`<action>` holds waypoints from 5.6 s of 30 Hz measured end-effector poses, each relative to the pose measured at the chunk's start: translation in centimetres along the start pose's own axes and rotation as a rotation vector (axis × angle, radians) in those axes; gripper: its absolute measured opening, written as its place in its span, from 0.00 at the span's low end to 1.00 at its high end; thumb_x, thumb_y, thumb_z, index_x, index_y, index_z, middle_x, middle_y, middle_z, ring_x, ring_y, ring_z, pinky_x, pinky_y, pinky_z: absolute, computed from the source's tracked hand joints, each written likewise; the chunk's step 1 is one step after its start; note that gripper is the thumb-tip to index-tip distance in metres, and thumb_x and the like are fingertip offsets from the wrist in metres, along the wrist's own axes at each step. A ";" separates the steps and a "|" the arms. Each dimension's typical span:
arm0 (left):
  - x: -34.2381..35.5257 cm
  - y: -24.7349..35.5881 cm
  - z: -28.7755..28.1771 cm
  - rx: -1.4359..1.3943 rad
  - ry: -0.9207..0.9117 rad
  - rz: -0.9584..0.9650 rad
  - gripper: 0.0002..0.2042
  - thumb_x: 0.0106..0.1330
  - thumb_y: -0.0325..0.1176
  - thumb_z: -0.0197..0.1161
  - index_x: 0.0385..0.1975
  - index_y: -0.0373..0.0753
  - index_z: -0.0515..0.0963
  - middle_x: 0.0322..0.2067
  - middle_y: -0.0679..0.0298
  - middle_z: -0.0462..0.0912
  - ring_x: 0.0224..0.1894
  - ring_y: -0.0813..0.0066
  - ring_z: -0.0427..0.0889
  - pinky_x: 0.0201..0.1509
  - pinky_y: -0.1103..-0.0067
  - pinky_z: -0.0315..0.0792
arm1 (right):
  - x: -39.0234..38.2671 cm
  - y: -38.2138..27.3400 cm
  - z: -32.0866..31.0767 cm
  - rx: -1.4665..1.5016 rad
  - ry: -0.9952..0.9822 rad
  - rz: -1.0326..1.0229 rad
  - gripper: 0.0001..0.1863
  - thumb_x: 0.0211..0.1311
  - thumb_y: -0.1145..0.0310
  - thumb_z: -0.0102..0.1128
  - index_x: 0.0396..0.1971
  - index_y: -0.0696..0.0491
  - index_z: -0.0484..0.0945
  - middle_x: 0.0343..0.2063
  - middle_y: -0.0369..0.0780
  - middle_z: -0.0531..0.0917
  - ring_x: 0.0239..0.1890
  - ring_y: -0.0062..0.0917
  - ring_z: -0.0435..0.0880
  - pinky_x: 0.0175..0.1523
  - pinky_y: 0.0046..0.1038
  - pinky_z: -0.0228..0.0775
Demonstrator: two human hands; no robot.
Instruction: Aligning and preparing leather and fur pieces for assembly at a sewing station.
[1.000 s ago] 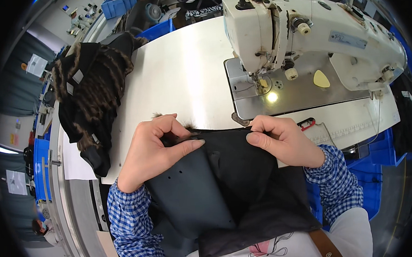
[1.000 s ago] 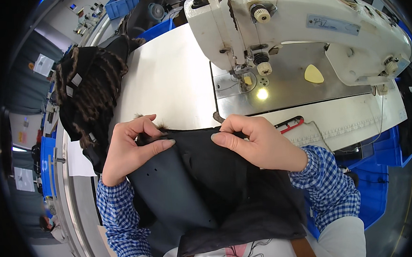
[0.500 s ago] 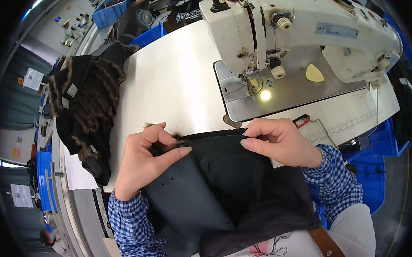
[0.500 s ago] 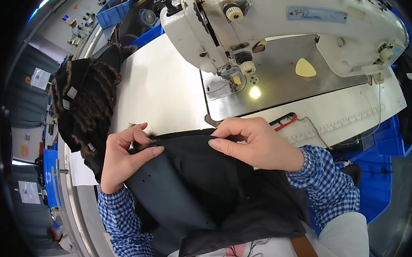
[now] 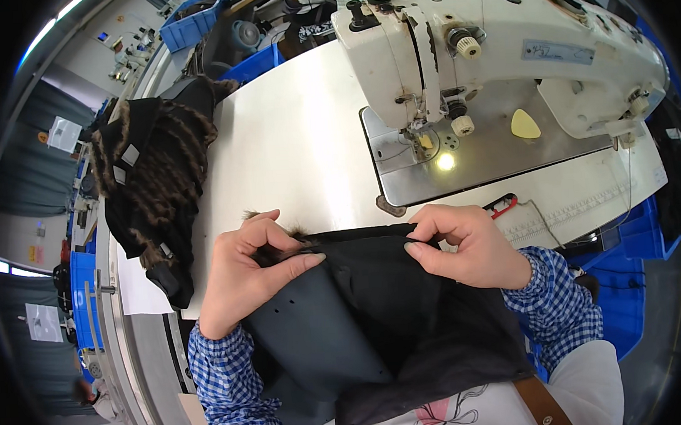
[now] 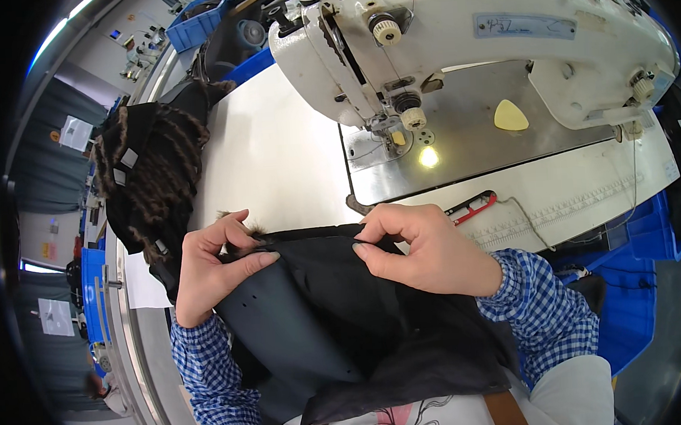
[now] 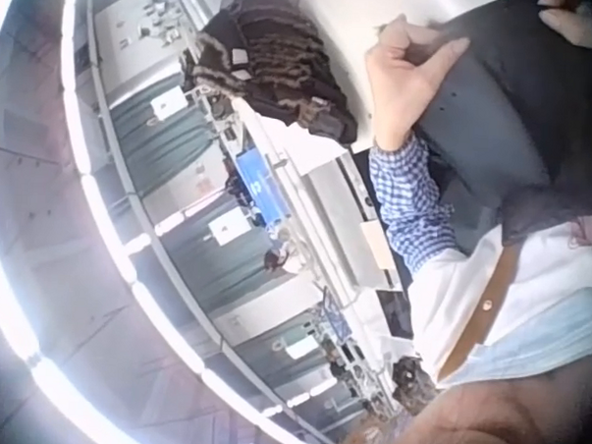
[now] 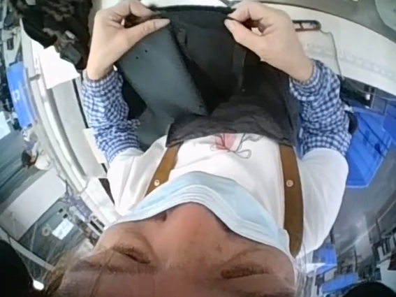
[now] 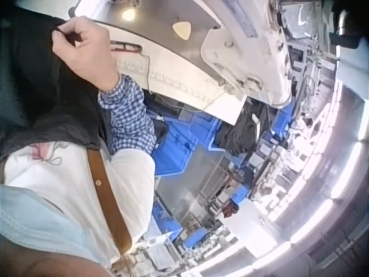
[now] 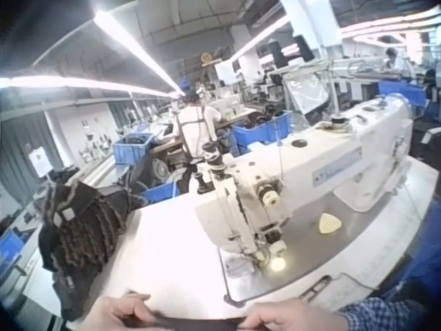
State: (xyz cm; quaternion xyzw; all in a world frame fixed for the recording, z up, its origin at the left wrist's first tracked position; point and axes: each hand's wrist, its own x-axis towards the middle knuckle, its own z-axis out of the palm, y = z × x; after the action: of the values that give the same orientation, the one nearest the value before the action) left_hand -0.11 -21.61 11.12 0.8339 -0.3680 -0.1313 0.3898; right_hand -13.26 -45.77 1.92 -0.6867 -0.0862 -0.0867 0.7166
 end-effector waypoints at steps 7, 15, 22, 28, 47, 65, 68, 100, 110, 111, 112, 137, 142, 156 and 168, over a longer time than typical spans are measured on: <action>-0.3 0.2 -0.3 0.018 0.000 0.002 0.11 0.49 0.24 0.76 0.19 0.36 0.76 0.17 0.71 0.77 0.22 0.82 0.72 0.70 0.65 0.61 | 0.0 -0.2 0.2 -0.004 -0.002 -0.010 0.05 0.57 0.78 0.63 0.29 0.59 0.75 0.29 0.36 0.81 0.31 0.16 0.77 0.38 0.19 0.70; -0.7 0.7 -0.5 0.077 0.009 0.019 0.15 0.47 0.27 0.79 0.17 0.37 0.74 0.15 0.70 0.77 0.21 0.81 0.72 0.69 0.65 0.63 | -0.3 -0.3 0.1 -0.004 -0.040 -0.012 0.04 0.58 0.82 0.60 0.29 0.60 0.74 0.39 0.41 0.80 0.35 0.14 0.75 0.40 0.18 0.69; -1.3 0.4 -0.7 0.158 0.039 0.100 0.19 0.44 0.29 0.81 0.15 0.39 0.70 0.12 0.71 0.70 0.17 0.82 0.69 0.66 0.64 0.66 | -0.4 -0.4 0.2 0.092 -0.048 0.026 0.04 0.58 0.83 0.59 0.30 0.60 0.73 0.42 0.43 0.79 0.35 0.13 0.75 0.41 0.17 0.70; -1.7 0.3 -0.6 0.141 0.073 0.136 0.19 0.43 0.29 0.81 0.14 0.39 0.70 0.13 0.72 0.70 0.17 0.81 0.68 0.67 0.63 0.66 | -0.3 -0.6 0.4 0.069 -0.056 0.019 0.05 0.58 0.84 0.59 0.30 0.60 0.73 0.42 0.42 0.78 0.34 0.12 0.74 0.39 0.16 0.69; -3.7 -0.1 -0.7 0.441 0.185 0.501 0.12 0.47 0.33 0.78 0.25 0.47 0.79 0.28 0.75 0.83 0.26 0.79 0.78 0.70 0.57 0.59 | -1.1 -0.2 0.7 -0.153 0.025 -0.123 0.07 0.50 0.83 0.64 0.28 0.58 0.76 0.36 0.41 0.83 0.29 0.17 0.79 0.33 0.17 0.71; -5.6 -0.1 0.7 0.642 0.392 0.656 0.16 0.43 0.29 0.75 0.35 0.44 0.82 0.26 0.73 0.73 0.25 0.78 0.71 0.47 0.74 0.72 | -1.3 -0.7 1.1 -0.202 0.017 -0.197 0.08 0.46 0.83 0.64 0.25 0.57 0.76 0.35 0.43 0.84 0.30 0.22 0.82 0.35 0.20 0.72; -6.0 1.5 0.6 0.684 0.271 0.521 0.20 0.43 0.31 0.78 0.39 0.47 0.85 0.23 0.73 0.69 0.23 0.77 0.69 0.50 0.70 0.69 | -1.6 -1.4 1.1 -0.223 -0.006 -0.207 0.08 0.45 0.83 0.65 0.26 0.57 0.76 0.35 0.43 0.84 0.30 0.23 0.82 0.34 0.20 0.73; -4.7 1.4 1.1 0.218 0.107 0.150 0.21 0.54 0.18 0.67 0.50 0.37 0.79 0.35 0.62 0.82 0.40 0.65 0.78 0.51 0.75 0.71 | 4.5 -3.0 4.5 -0.137 -0.212 0.111 0.07 0.64 0.74 0.59 0.39 0.59 0.79 0.25 0.42 0.81 0.24 0.25 0.78 0.31 0.23 0.69; -4.9 -0.3 2.2 0.402 0.278 0.372 0.15 0.46 0.23 0.71 0.37 0.38 0.81 0.34 0.64 0.82 0.37 0.65 0.78 0.44 0.75 0.70 | 2.3 -1.0 4.7 -0.565 -0.076 -0.691 0.09 0.56 0.73 0.63 0.37 0.58 0.80 0.27 0.37 0.78 0.23 0.22 0.75 0.27 0.21 0.71; -5.2 -0.5 2.3 0.446 0.309 0.448 0.15 0.44 0.24 0.71 0.35 0.38 0.81 0.34 0.63 0.82 0.36 0.65 0.78 0.42 0.74 0.70 | 1.9 -1.2 4.5 -0.685 -0.126 -0.793 0.13 0.50 0.74 0.63 0.38 0.58 0.80 0.29 0.37 0.78 0.23 0.21 0.75 0.26 0.21 0.71; -5.5 -0.6 2.5 0.486 0.336 0.527 0.16 0.42 0.24 0.71 0.34 0.38 0.81 0.34 0.63 0.82 0.36 0.65 0.79 0.40 0.74 0.71 | 1.4 -1.3 4.4 -0.809 -0.173 -0.890 0.16 0.44 0.74 0.64 0.38 0.58 0.81 0.31 0.36 0.78 0.23 0.21 0.74 0.24 0.21 0.71; -6.1 -1.1 2.9 0.449 0.387 0.419 0.17 0.48 0.22 0.71 0.40 0.37 0.80 0.41 0.62 0.85 0.44 0.63 0.82 0.44 0.74 0.76 | 1.5 -0.4 4.9 -0.457 -0.070 -0.520 0.11 0.53 0.77 0.67 0.37 0.56 0.79 0.33 0.39 0.79 0.29 0.23 0.79 0.32 0.21 0.71; -4.7 -0.8 2.1 0.251 0.266 0.244 0.18 0.59 0.18 0.62 0.50 0.36 0.77 0.34 0.61 0.83 0.36 0.66 0.79 0.41 0.77 0.74 | 2.3 -1.4 4.3 -0.056 -0.070 0.143 0.06 0.69 0.72 0.56 0.38 0.59 0.75 0.27 0.33 0.77 0.30 0.13 0.72 0.36 0.18 0.66; -1.7 -2.0 2.9 -0.091 -0.010 -0.030 0.09 0.68 0.25 0.60 0.46 0.30 0.77 0.32 0.68 0.77 0.34 0.81 0.74 0.40 0.84 0.70 | 3.7 0.7 3.8 -0.032 -0.029 0.148 0.13 0.75 0.64 0.49 0.37 0.60 0.74 0.24 0.30 0.72 0.29 0.11 0.66 0.34 0.17 0.62; -1.3 -1.7 2.8 -0.514 -0.058 -0.195 0.11 0.74 0.31 0.52 0.50 0.34 0.76 0.29 0.74 0.76 0.31 0.91 0.70 0.35 0.90 0.65 | 4.3 1.0 4.2 -0.029 -0.008 0.077 0.12 0.68 0.65 0.60 0.39 0.61 0.77 0.27 0.35 0.80 0.31 0.16 0.77 0.38 0.21 0.70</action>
State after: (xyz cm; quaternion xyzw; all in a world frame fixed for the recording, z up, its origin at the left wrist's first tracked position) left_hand -1.54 -21.54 7.93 0.7349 -0.2518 -0.2812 0.5634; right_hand -8.89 -41.53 2.12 -0.7003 -0.0616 -0.0576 0.7088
